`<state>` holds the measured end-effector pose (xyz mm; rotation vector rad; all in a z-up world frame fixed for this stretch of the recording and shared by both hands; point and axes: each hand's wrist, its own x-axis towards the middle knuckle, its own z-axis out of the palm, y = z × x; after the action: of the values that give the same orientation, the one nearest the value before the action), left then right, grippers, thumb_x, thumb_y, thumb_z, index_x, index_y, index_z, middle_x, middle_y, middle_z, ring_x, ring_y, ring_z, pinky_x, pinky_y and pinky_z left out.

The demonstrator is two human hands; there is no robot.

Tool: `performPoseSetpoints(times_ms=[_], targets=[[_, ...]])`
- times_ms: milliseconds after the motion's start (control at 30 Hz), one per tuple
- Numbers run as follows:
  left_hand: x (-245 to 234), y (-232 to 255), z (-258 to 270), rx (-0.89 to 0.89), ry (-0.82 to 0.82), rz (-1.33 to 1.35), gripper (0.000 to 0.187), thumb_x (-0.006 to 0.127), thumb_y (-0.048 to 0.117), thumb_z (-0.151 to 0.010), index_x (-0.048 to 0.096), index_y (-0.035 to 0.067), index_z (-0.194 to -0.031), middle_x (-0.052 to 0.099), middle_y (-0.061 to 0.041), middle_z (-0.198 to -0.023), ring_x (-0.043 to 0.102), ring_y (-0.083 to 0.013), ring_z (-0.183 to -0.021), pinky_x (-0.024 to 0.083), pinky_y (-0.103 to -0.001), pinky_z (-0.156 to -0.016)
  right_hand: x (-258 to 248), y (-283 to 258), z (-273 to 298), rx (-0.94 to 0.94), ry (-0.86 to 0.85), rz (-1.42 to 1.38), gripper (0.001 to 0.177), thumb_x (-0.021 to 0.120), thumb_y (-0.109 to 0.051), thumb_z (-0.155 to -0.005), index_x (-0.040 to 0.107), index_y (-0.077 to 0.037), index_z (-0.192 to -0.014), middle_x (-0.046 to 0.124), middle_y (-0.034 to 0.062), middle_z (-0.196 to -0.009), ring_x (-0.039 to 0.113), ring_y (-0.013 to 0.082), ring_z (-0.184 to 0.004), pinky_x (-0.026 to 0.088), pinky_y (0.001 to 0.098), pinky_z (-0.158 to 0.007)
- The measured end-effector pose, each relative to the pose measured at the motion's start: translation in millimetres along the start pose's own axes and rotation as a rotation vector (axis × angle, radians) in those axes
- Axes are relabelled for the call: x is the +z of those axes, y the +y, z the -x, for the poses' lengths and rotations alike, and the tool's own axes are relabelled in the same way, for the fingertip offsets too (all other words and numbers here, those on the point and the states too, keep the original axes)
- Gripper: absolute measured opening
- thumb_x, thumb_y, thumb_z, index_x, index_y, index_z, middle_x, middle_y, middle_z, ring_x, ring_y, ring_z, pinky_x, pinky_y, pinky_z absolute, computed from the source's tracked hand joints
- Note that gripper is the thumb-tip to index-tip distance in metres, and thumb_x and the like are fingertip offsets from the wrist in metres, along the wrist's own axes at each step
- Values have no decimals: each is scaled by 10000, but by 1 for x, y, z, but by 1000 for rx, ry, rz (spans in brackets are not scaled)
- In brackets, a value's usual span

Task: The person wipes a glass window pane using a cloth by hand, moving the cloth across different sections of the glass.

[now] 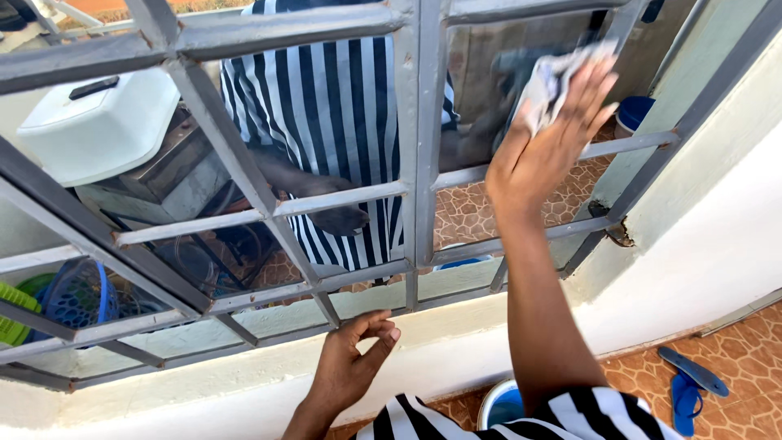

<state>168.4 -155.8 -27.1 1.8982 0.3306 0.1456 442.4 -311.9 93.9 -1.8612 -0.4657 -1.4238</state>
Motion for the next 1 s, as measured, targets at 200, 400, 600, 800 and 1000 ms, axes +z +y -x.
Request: performPoseSetpoints(times_ms=[200, 400, 600, 800, 1000], targets=[[-9, 9, -2, 50, 18, -12, 505, 711, 285, -908, 631, 7, -1323, 782, -129, -1074, 747, -182, -1080, 622, -356, -783, -3, -6, 54, -28, -137, -81, 626, 358, -350, -1158, 216, 24, -1639, 200, 227, -1728, 135, 393, -1661, 65, 561, -1375], [2, 16, 3, 131, -45, -19, 492, 704, 314, -910, 653, 7, -1290, 792, -128, -1088, 767, -188, -1044, 610, -332, -861, 9, 0, 22, -14, 89, -6, 623, 424, -245, -1157, 205, -31, -1699, 185, 222, -1721, 127, 362, -1630, 73, 500, -1318], [1, 19, 7, 177, -58, -71, 452, 723, 278, -917, 665, -3, -1267, 784, -128, -1076, 762, -185, -1031, 612, -338, -828, 5, -30, 81, -177, -208, -200, 590, 452, -197, -1059, 331, 6, -1600, 315, 287, -1662, 222, 414, -1608, 126, 569, -1338], [-10, 4, 12, 125, -21, 35, 467, 727, 261, -903, 651, 0, -1283, 792, -122, -1048, 752, -175, -1029, 620, -331, -811, 3, -14, 68, -111, 53, -152, 508, 538, -135, -1046, 448, 67, -1504, 440, 271, -1585, 322, 408, -1564, 170, 541, -1307], [-6, -2, 17, 167, 17, 18, 458, 721, 260, -920, 655, -5, -1288, 793, -131, -1059, 755, -190, -1040, 600, -328, -876, -8, -26, 93, -235, -74, -146, 448, 565, -110, -999, 562, 74, -1407, 600, 232, -1427, 429, 373, -1417, 278, 538, -1229]])
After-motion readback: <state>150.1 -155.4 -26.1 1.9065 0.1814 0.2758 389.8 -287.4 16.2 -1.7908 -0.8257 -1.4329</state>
